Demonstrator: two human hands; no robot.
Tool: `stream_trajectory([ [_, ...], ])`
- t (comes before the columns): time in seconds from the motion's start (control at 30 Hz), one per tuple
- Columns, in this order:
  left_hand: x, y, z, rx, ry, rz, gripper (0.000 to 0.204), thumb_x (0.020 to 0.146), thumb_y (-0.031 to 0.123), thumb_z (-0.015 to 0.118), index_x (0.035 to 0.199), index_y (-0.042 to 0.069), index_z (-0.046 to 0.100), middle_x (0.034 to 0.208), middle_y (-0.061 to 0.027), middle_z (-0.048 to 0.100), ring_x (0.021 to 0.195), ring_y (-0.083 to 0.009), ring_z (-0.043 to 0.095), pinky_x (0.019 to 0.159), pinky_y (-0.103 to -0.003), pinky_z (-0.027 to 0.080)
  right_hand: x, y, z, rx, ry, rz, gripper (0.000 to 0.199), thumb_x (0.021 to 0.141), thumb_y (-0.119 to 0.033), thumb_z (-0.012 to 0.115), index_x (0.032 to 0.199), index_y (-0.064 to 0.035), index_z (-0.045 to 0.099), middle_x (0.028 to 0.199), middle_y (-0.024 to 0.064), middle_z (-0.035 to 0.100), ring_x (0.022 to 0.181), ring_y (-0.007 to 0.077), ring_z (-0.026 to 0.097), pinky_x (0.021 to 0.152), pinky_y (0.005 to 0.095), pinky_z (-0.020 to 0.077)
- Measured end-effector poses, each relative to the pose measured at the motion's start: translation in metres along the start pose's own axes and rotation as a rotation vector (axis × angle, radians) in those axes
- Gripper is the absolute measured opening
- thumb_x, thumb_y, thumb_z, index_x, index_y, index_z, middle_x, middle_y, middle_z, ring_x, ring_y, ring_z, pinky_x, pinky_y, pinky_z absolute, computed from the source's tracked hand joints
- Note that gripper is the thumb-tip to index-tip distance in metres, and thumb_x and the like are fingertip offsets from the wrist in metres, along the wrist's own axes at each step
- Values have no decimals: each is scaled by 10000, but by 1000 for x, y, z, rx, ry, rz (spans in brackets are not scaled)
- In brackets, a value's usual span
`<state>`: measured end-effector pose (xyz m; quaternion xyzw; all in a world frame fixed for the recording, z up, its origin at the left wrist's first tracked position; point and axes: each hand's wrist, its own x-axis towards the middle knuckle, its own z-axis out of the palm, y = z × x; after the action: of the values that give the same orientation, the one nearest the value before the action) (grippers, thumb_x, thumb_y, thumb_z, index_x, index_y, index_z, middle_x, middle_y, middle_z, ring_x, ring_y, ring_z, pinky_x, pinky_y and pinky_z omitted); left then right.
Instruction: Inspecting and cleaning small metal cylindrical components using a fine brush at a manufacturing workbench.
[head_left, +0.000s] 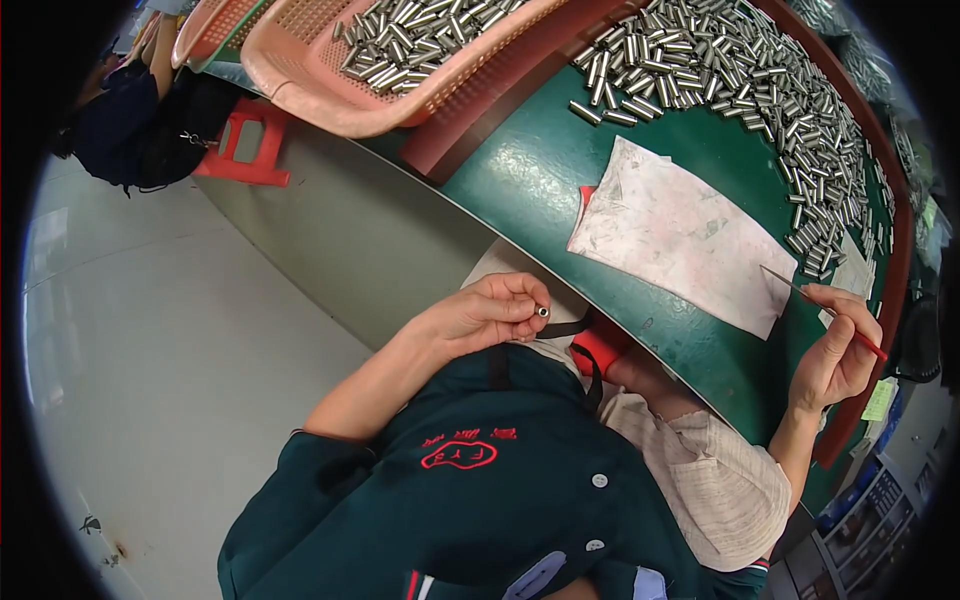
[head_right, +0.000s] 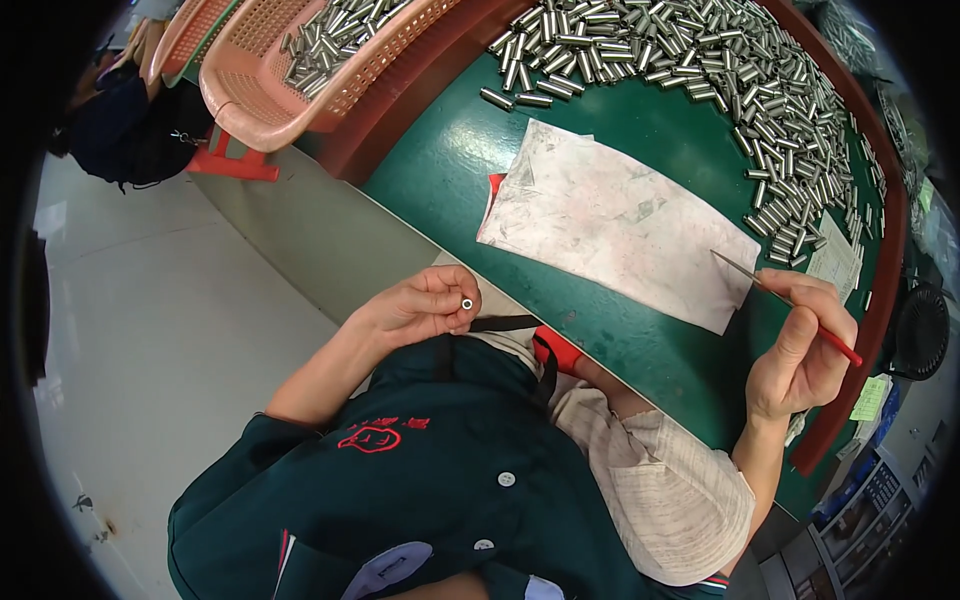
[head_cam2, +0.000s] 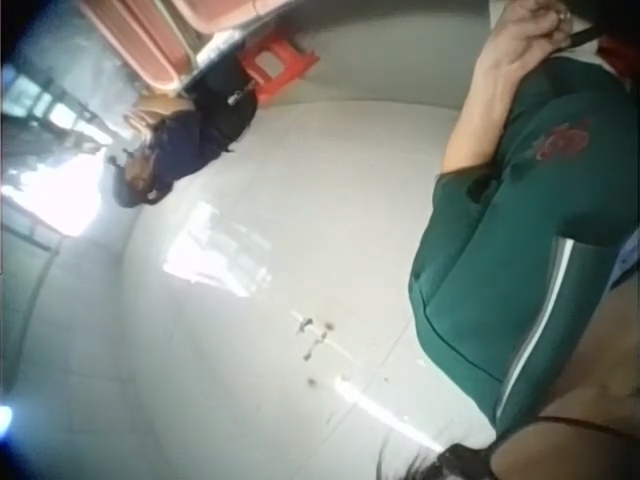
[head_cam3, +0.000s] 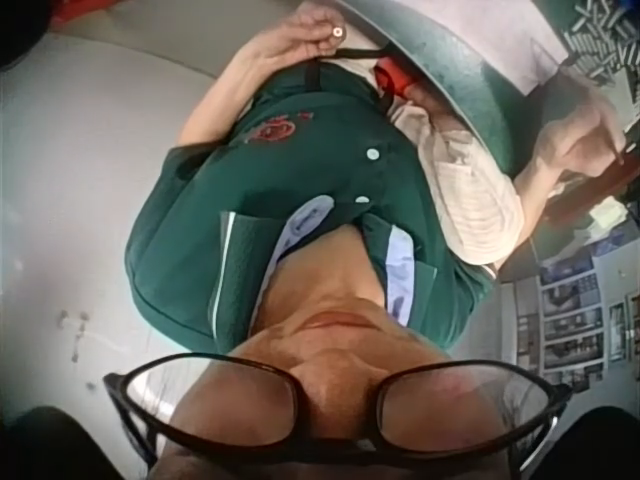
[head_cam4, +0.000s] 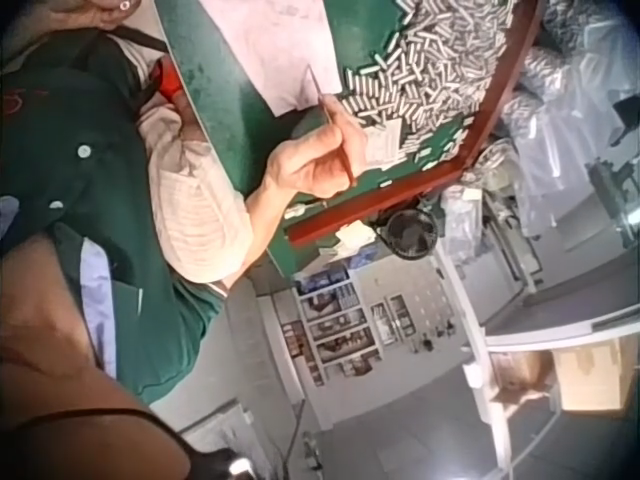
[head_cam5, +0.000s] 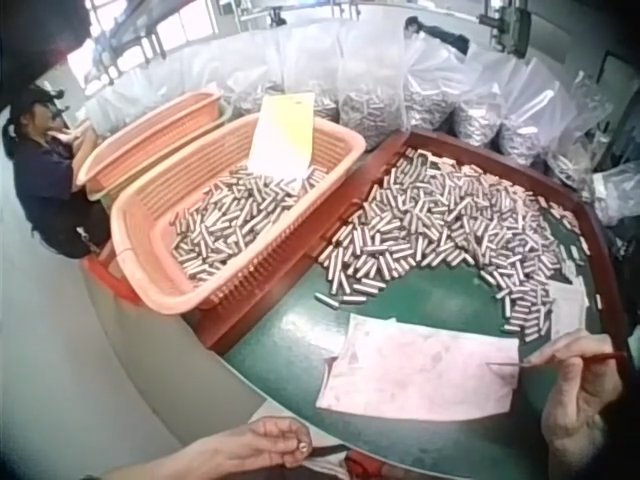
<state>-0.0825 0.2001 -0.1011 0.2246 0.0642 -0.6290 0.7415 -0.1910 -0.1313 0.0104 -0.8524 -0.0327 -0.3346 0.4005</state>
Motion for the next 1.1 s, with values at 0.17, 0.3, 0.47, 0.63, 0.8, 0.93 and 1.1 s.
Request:
stream_trajectory([
  [0.17,-4,2,2,37,19,14,125,857,78,585,966,20,565,852,-66,600,756,-116,570,686,-218,466,-1,0,0,-3,3,-5,152,938,-92,425,959,52,469,804,219,605,726,253,600,654,311,503],
  [0.3,-6,7,10,172,12,-1,154,852,123,595,936,1,551,836,-72,560,732,-134,523,663,-249,427,1,0,0,-1,-8,-10,137,931,-79,433,954,51,469,807,219,604,721,250,595,651,308,498],
  [0.47,-12,19,52,471,39,92,113,836,41,597,917,-29,560,857,-120,582,743,-155,564,647,-253,460,2,-3,1,38,-8,5,95,910,-30,448,957,49,471,794,208,599,726,248,591,663,309,485],
  [0.63,4,35,121,1349,147,676,146,708,-79,614,836,-10,633,760,-66,611,638,-132,555,557,-256,436,5,-4,2,33,-2,-14,59,879,17,471,910,54,505,794,181,615,697,233,588,646,298,475],
  [0.8,39,49,142,1699,172,1097,202,649,-57,684,833,-2,624,732,-90,575,621,-209,553,539,-291,435,5,-4,-1,1,18,-68,51,847,52,498,897,41,503,754,161,626,643,225,599,582,292,480],
  [0.93,57,51,145,2024,115,1201,172,644,30,715,755,9,586,693,-103,526,600,-255,518,522,-334,405,8,-1,1,-13,31,-87,45,817,59,527,853,33,520,747,137,629,602,218,588,519,279,462],
  [1.1,66,67,167,1982,60,1086,135,696,41,705,725,13,577,651,-101,521,562,-235,507,512,-319,401,10,0,-2,-41,80,-110,40,796,59,551,819,31,534,715,117,619,554,205,568,490,271,442],
])
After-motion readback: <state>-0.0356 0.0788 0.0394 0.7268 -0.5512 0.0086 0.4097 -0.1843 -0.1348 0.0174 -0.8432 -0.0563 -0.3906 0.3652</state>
